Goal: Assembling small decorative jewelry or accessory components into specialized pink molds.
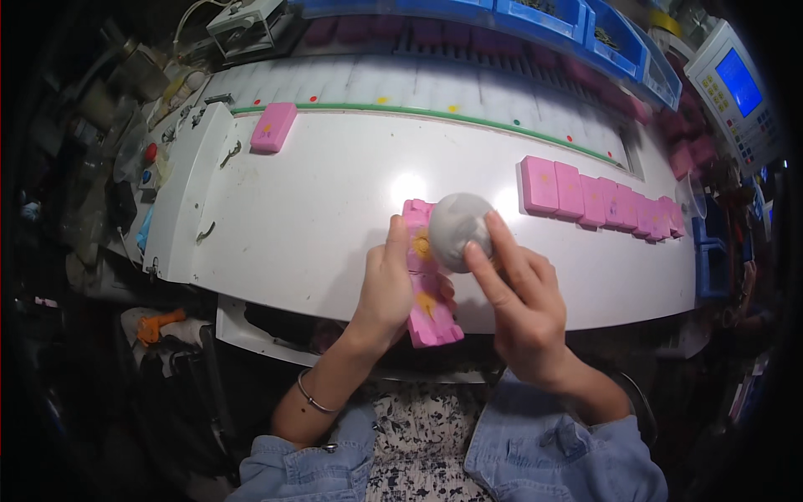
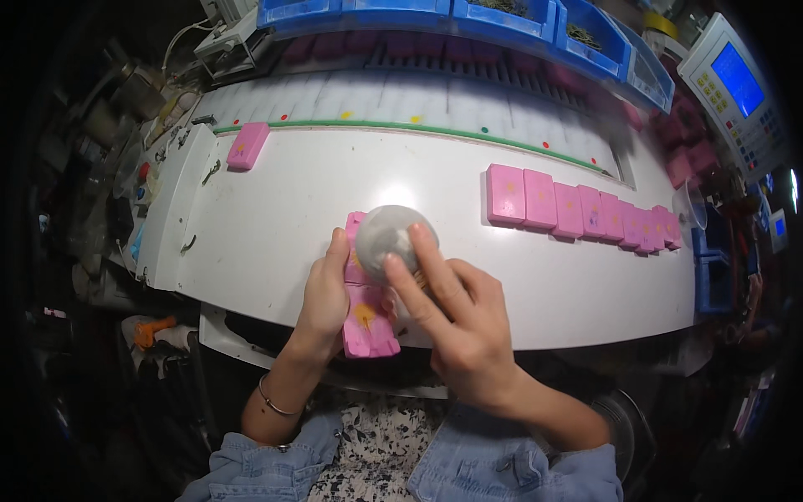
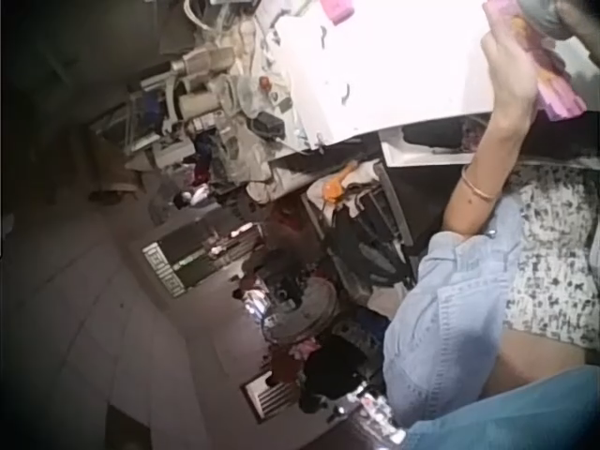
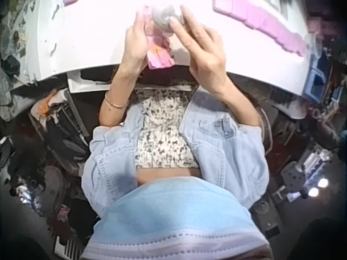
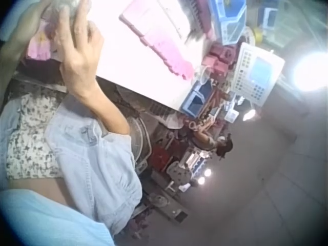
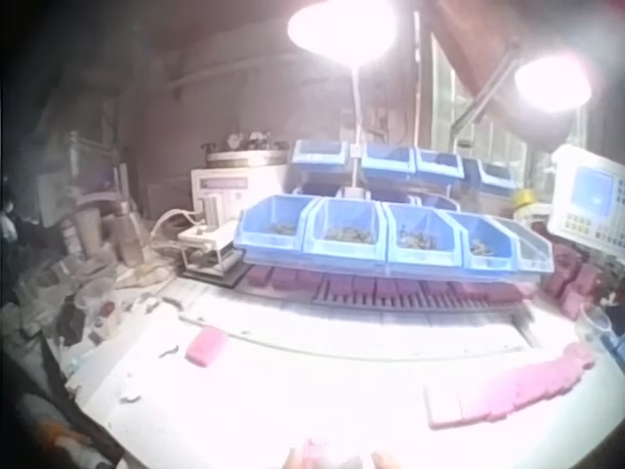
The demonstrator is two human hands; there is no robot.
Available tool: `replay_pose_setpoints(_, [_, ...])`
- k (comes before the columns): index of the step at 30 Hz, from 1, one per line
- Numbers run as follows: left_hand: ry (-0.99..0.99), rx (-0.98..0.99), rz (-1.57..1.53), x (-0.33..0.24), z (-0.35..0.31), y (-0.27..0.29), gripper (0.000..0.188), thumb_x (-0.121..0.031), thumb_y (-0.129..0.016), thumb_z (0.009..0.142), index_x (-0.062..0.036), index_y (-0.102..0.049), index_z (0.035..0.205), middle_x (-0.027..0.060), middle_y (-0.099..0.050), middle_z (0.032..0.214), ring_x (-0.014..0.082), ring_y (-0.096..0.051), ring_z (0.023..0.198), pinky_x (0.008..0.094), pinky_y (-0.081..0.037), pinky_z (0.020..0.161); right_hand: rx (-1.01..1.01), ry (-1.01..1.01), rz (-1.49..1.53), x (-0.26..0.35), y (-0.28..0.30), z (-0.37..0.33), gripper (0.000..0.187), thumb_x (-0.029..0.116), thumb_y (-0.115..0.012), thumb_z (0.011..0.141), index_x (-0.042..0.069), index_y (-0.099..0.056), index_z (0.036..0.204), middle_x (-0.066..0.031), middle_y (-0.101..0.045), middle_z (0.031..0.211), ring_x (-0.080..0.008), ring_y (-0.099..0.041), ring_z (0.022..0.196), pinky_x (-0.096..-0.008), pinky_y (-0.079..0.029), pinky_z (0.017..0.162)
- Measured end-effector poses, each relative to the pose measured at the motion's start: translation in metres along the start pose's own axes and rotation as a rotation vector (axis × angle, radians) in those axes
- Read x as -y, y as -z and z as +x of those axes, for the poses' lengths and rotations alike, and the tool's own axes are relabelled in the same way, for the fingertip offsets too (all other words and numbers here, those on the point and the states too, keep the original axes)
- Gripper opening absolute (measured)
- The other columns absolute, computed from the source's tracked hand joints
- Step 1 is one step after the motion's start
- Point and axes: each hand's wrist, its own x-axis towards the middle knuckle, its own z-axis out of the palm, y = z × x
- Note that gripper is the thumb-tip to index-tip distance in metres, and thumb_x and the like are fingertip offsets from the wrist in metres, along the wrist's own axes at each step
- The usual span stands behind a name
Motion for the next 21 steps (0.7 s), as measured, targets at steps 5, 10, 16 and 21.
replay_pose_setpoints(5, [-0.042,-0.020,0.072,0.003,0.003,-0.003,0.059,-0.039,-0.018,0.098,0.0051,-0.056,0.088,0.0123,-0.059,0.065,0.0182,-0.058,0.051,0.0294,-0.050,0.047,0.086,-0.033,0.001,-0.001,0.005,0.004,0.056,0.001,-0.058,0.065,0.007,-0.056,0.121,-0.0156,-0.047,0.131,-0.0235,-0.052,0.085,-0.0320,-0.042,0.077])
replay_pose_setpoints(10, [-0.081,-0.072,0.016,0.002,0.007,-0.012,0.059,-0.038,-0.019,0.099,0.0060,-0.057,0.086,0.0111,-0.059,0.066,0.0147,-0.057,0.051,0.0263,-0.048,0.048,-0.045,-0.054,-0.002,0.000,-0.005,-0.004,0.057,0.000,-0.057,0.065,0.008,-0.055,0.122,-0.0150,-0.046,0.133,-0.0242,-0.051,0.086,-0.0329,-0.042,0.079])
replay_pose_setpoints(16, [-0.261,-0.128,0.327,-0.002,-0.001,0.009,0.048,-0.030,-0.030,0.099,0.0089,-0.058,0.096,0.0116,-0.062,0.074,0.0092,-0.055,0.055,0.0238,-0.047,0.049,0.172,-0.131,0.053,-0.013,0.015,-0.003,0.069,-0.008,-0.057,0.061,0.007,-0.049,0.127,-0.0143,-0.042,0.135,-0.0278,-0.051,0.090,-0.0359,-0.041,0.080])
replay_pose_setpoints(21, [-1.006,-0.226,0.677,-0.010,-0.007,0.018,0.047,-0.033,-0.040,0.097,0.0079,-0.053,0.114,0.0129,-0.063,0.084,0.0090,-0.057,0.061,0.0213,-0.045,0.052,0.218,-0.162,-0.111,-0.017,0.014,-0.006,0.068,-0.007,-0.060,0.062,0.006,-0.047,0.127,-0.0146,-0.046,0.131,-0.0288,-0.048,0.097,-0.0379,-0.040,0.083])
